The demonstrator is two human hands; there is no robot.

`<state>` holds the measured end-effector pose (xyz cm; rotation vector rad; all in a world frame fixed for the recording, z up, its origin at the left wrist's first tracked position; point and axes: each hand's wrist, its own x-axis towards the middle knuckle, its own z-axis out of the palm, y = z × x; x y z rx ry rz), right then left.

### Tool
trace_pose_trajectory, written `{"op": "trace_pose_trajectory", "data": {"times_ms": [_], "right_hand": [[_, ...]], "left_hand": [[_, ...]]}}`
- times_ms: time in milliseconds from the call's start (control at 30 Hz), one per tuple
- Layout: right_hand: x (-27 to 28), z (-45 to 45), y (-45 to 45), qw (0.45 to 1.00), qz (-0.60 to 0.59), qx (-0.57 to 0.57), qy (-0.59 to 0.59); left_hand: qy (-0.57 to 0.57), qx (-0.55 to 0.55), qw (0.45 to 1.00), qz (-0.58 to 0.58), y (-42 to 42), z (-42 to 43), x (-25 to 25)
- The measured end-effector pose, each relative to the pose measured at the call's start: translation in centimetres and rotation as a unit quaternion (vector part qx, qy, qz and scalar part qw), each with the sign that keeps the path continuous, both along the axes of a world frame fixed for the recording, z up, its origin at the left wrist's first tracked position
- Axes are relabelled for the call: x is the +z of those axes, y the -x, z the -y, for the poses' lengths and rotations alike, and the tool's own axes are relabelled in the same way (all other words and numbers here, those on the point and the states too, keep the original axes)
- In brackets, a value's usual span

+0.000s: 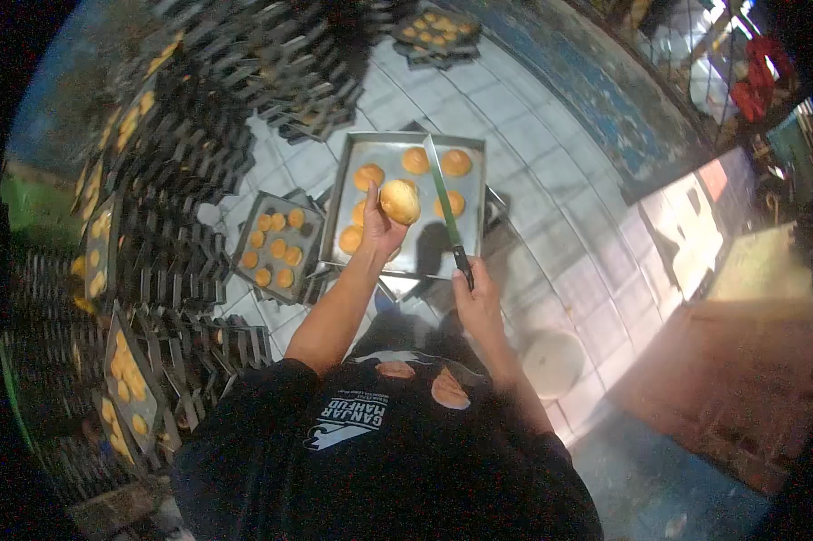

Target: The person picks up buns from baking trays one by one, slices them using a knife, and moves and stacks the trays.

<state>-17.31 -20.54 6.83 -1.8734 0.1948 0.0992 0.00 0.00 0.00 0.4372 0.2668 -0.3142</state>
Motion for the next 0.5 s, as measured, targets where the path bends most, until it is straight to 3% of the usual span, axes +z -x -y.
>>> {"op": "trace_pose_trajectory", "data": {"times_ms": [67, 100, 167, 233, 333, 500], "right_hand": [[0.5, -1.1, -3.6, 0.996, 0.065, 0.015, 0.058], [4.1, -0.4, 0.0, 0.995, 0.060, 0.027, 0.076], [5.6, -2.0, -1.3, 0.975, 0.198, 0.035, 0.095], [7.5, -4.0, -1.5, 0.981, 0.176, 0.048, 0.071], [8.5, -4.7, -1.3, 0.955, 0.270, 0.076, 0.100], [8.9, -4.4, -0.7, 0.949, 0.284, 0.087, 0.107]], "left_hand": [[-0.005, 0.085, 0.994, -0.069, -3.2, -0.6, 0.4], [0.014, 0.094, 0.993, -0.077, 1.0, 0.5, 2.1], [0.080, 0.075, 0.994, -0.004, -0.2, -0.8, 2.8], [0.041, 0.096, 0.995, -0.005, 0.4, -1.7, 7.1], [0.020, 0.149, 0.988, -0.030, 0.5, -1.7, 10.1], [0.036, 0.104, 0.993, 0.035, -0.7, -3.0, 9.3]]}}
